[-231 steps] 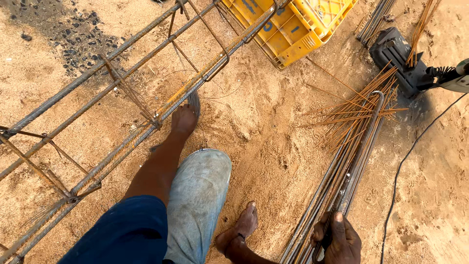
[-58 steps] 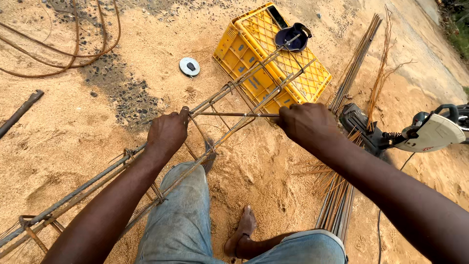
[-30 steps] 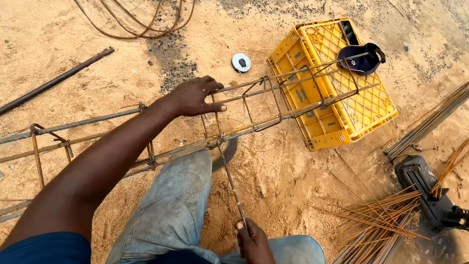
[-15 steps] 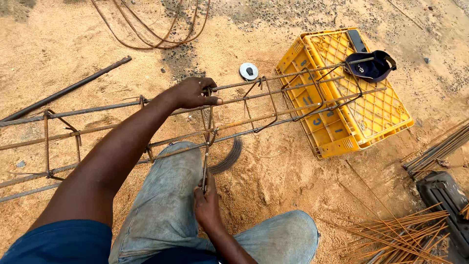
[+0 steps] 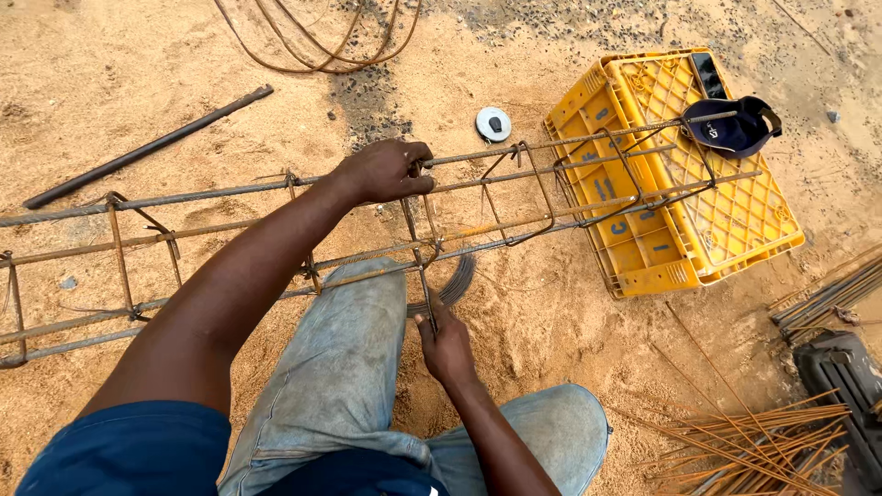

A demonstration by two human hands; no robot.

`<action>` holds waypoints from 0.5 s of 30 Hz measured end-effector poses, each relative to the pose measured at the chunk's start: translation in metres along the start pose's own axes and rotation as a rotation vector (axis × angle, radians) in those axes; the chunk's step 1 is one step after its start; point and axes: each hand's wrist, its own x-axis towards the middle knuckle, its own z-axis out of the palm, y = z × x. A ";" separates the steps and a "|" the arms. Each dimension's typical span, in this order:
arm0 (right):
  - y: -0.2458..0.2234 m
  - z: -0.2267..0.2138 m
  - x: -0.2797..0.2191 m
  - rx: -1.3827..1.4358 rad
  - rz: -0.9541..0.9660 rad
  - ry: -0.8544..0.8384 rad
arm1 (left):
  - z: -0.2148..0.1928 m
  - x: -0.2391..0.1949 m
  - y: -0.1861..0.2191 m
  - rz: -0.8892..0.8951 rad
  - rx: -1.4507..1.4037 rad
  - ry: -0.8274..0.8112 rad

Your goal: The person assembles a rebar cage by hand, tying horizontal and vertical steel rods together with wire and using a long metal rod to twist and tighten the connections.

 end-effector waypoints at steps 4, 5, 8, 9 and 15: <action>0.003 0.012 -0.009 0.207 -0.037 0.045 | -0.005 -0.005 0.004 -0.038 -0.001 0.021; -0.001 0.019 -0.016 0.327 -0.036 0.064 | -0.008 -0.005 0.005 -0.069 -0.003 0.031; -0.021 0.038 -0.062 1.052 0.458 -0.118 | -0.010 -0.007 0.007 -0.079 0.068 0.019; -0.024 0.037 -0.084 1.286 0.557 -0.185 | -0.010 -0.008 0.006 -0.061 0.065 0.039; 0.064 -0.046 -0.166 1.246 0.539 -0.209 | -0.017 -0.022 0.028 0.141 0.247 0.362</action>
